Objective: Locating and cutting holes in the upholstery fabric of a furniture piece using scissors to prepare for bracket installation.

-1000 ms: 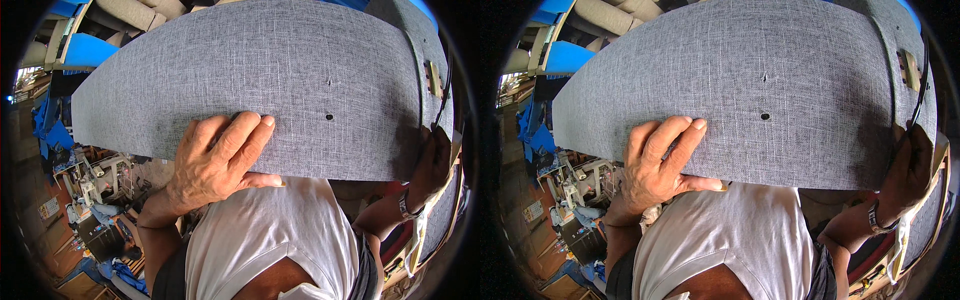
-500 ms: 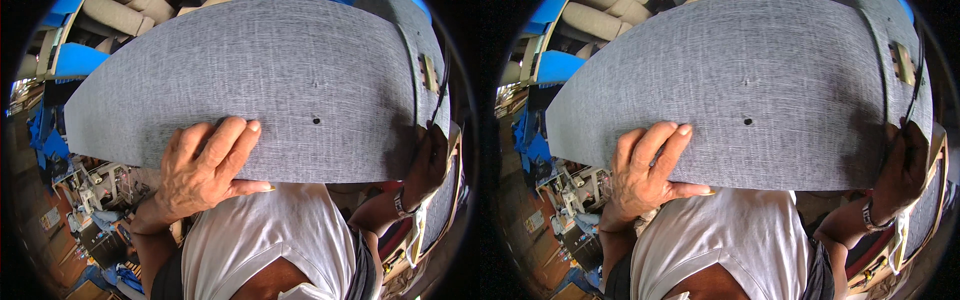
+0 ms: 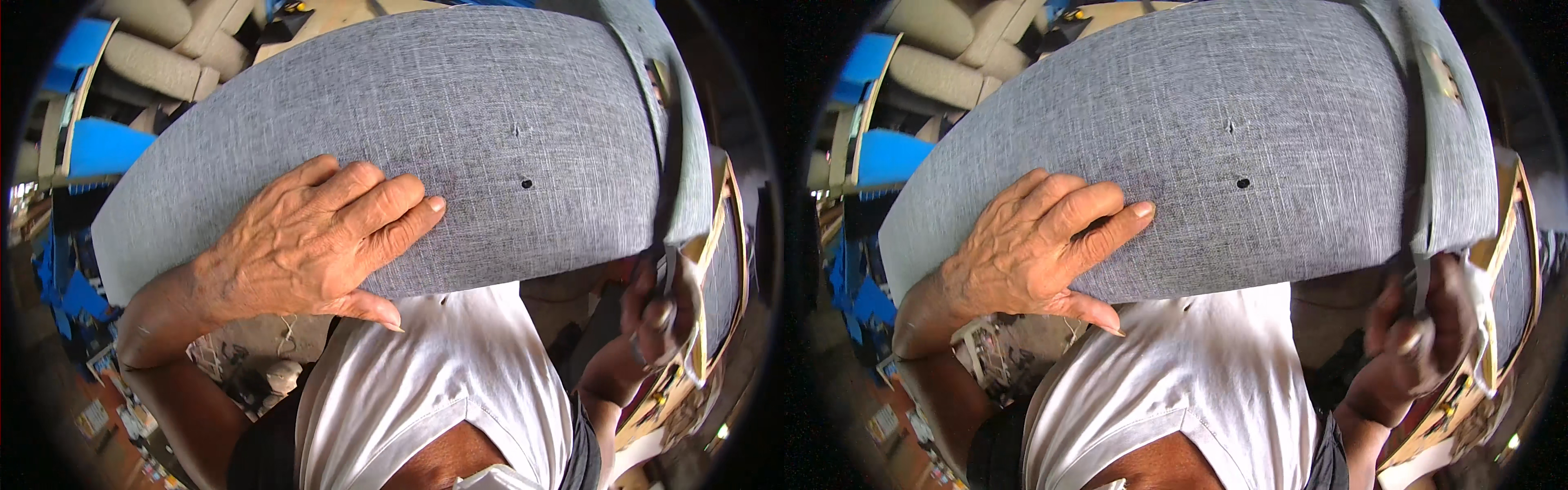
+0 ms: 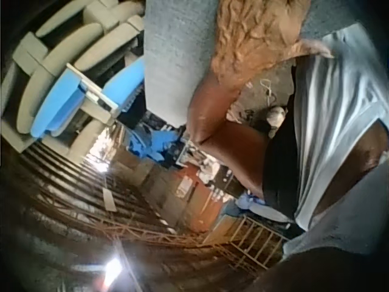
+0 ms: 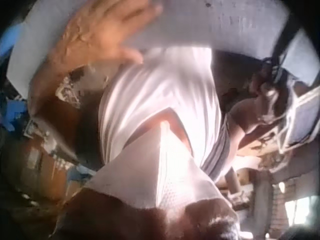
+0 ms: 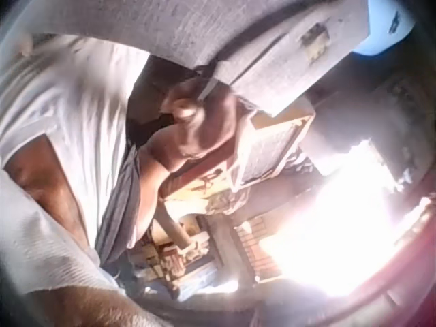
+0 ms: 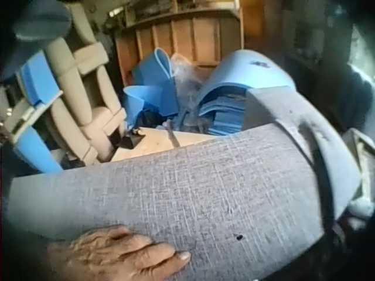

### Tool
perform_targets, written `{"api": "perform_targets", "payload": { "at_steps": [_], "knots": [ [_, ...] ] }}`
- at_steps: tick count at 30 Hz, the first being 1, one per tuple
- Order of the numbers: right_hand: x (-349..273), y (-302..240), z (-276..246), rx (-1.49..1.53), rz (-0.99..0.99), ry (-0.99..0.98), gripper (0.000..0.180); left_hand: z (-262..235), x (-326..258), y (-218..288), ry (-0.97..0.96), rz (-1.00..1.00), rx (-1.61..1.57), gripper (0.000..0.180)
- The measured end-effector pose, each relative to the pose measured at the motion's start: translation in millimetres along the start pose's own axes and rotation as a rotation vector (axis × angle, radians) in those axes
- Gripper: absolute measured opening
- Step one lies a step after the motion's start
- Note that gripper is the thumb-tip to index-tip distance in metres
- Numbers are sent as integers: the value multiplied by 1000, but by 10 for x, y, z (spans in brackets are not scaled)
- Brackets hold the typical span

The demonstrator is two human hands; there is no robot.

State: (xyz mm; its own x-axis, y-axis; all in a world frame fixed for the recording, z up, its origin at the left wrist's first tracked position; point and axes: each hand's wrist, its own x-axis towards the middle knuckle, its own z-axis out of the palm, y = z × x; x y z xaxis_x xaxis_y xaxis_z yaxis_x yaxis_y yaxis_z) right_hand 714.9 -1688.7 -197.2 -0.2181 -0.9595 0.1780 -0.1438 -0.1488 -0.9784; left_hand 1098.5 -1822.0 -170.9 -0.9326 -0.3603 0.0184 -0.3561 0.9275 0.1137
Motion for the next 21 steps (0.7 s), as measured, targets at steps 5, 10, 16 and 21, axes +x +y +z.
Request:
{"api": "perform_targets", "payload": {
  "at_steps": [5,10,16,21],
  "knots": [
    [-579,-193,447,362,286,-439,47,101,1,-298,67,217,-76,91],
    [-989,-465,820,855,695,-252,40,203,-12,-275,253,444,-101,69],
    [-1242,-409,1080,952,775,-135,41,248,76,-273,235,478,-180,73],
    [-1268,-480,1204,972,766,-75,46,249,107,-311,156,472,-250,80]
  ]
}}
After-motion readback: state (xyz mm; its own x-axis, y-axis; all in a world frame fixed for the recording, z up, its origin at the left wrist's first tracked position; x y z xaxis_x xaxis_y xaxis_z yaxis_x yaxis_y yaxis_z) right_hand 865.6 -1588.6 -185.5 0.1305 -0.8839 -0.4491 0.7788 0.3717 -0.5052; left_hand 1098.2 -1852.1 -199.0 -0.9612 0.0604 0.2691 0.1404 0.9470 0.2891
